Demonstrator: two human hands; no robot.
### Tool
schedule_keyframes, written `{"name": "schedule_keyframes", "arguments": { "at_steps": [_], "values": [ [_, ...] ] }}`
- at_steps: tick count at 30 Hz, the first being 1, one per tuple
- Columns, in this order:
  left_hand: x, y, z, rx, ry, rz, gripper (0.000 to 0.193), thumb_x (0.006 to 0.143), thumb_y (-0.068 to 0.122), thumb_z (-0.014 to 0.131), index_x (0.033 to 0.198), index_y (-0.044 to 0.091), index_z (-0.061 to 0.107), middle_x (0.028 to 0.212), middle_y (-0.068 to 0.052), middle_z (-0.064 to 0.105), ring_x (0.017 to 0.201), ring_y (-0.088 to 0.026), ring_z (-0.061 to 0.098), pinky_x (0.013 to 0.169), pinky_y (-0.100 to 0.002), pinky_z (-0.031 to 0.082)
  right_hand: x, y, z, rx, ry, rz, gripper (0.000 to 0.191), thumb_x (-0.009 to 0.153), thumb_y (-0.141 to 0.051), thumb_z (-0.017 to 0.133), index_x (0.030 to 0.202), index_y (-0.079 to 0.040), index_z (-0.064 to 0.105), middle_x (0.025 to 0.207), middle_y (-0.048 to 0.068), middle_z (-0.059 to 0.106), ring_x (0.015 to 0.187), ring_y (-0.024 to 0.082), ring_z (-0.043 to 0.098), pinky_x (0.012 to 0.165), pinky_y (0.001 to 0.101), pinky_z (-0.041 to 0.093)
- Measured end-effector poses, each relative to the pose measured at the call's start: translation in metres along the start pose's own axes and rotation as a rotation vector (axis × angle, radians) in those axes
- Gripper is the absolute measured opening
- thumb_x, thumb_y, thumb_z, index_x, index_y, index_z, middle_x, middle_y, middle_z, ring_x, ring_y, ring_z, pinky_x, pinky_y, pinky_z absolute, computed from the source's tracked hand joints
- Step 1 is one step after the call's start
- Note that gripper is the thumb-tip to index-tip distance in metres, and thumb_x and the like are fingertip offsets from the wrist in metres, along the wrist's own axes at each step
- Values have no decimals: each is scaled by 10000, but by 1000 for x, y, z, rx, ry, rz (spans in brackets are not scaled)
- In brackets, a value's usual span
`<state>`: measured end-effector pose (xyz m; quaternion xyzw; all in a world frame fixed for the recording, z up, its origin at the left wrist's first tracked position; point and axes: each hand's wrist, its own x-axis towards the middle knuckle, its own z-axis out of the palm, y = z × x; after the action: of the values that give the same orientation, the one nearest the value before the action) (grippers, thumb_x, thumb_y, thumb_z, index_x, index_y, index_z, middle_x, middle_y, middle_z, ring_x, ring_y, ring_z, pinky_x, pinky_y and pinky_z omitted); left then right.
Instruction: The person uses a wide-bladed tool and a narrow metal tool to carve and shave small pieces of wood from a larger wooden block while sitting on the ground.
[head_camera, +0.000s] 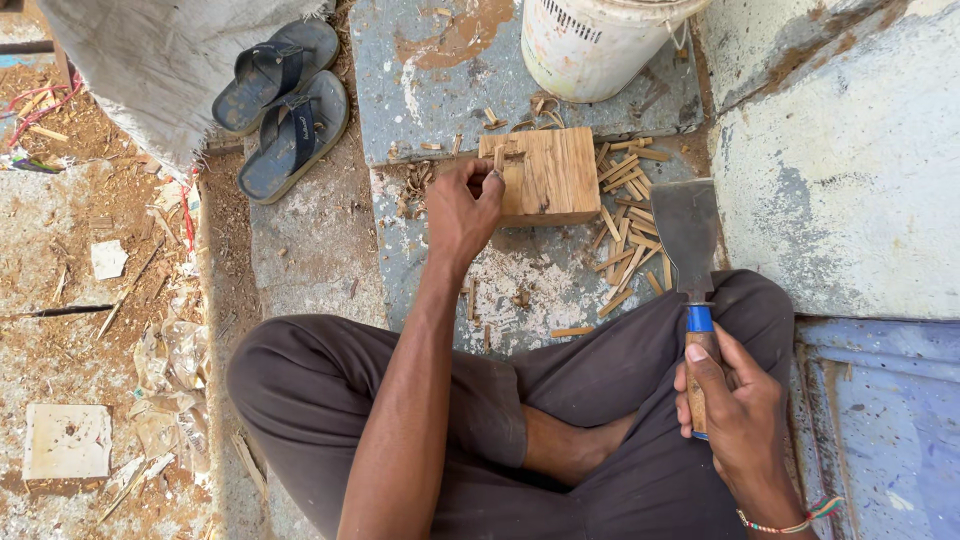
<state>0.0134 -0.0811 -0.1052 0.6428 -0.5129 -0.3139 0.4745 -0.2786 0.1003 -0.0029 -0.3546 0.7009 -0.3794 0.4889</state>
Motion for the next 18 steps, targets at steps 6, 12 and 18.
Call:
{"name": "schedule_keyframes", "arguments": {
  "at_steps": [6,12,18],
  "values": [
    [1,11,3,-101,-61,-81,295,889,128,554,1070,-35,720,882,-147,798,755,-187,777,695,-325,648,2,0,4,57,7,48,462,951,-232,629,1354,-7,616,697,82,603,466,139,531,390,287,428],
    [-14,37,-17,-687,-195,-315,344,934,79,334,1263,27,421,800,-43,669,687,-230,758,639,-375,682,9,3,56,251,-77,48,418,940,-216,653,1276,29,609,697,61,589,458,118,522,396,271,426],
    [-83,166,-58,-1033,-362,-185,265,1090,225,629,1035,-21,549,669,-24,523,557,-98,500,528,-247,467,18,19,62,202,-94,53,375,923,-197,659,1243,-3,638,691,55,586,466,114,524,397,276,428]
  ]
}}
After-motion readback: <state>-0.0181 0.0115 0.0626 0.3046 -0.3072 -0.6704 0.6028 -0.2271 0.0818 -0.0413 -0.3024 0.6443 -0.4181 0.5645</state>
